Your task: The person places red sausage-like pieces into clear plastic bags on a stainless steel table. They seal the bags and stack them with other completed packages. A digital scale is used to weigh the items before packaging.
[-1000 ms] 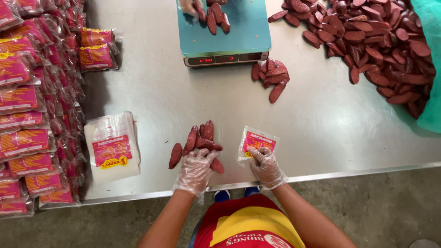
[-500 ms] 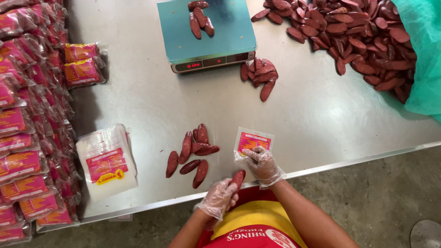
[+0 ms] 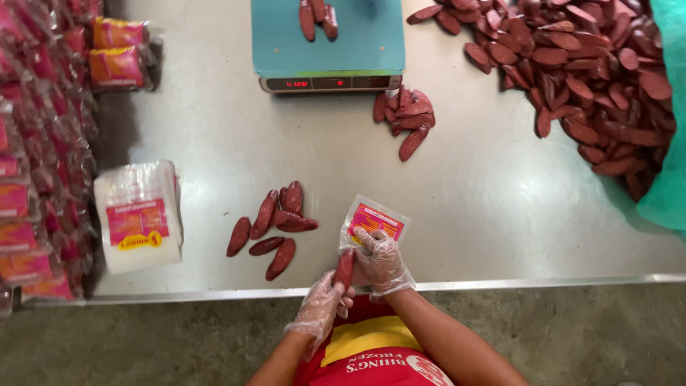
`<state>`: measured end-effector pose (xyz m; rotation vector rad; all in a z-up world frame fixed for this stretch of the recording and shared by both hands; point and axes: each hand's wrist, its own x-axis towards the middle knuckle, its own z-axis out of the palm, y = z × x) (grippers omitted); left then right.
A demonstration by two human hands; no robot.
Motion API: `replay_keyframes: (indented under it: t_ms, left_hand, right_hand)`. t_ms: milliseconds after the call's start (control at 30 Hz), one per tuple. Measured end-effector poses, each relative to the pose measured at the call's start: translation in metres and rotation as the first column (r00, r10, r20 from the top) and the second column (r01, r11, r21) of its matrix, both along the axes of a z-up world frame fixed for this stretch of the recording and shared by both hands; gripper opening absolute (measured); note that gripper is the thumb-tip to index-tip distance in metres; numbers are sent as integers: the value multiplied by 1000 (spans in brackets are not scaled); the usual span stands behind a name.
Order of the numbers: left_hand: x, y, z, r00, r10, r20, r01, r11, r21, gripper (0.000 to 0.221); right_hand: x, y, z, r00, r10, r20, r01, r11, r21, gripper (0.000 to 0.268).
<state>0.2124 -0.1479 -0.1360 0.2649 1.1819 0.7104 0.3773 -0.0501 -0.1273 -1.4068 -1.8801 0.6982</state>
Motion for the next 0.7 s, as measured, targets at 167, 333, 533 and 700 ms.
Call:
replay_keyframes:
  t_ms: [167,333,533,700]
  left_hand:
    - [6,10,3,992,125,-33,-123,991,45,41]
    - [19,11,-6,945,285,-158,-277,958,75,16]
    - [44,23,-27,879,469,-89,-449,876,176,16]
    - [55,51,-63,832,540,-129,-480,816,321,15]
  right_hand:
    - [7,6,0,995,90,30,-90,996,-5,47]
    - [14,3,14,981,194,13,-189,968,-166,49]
    - [15,2,29,963,212,-165,-255,917,-308,40]
    - [18,5,24,960,215,-181,-258,929,-267,36]
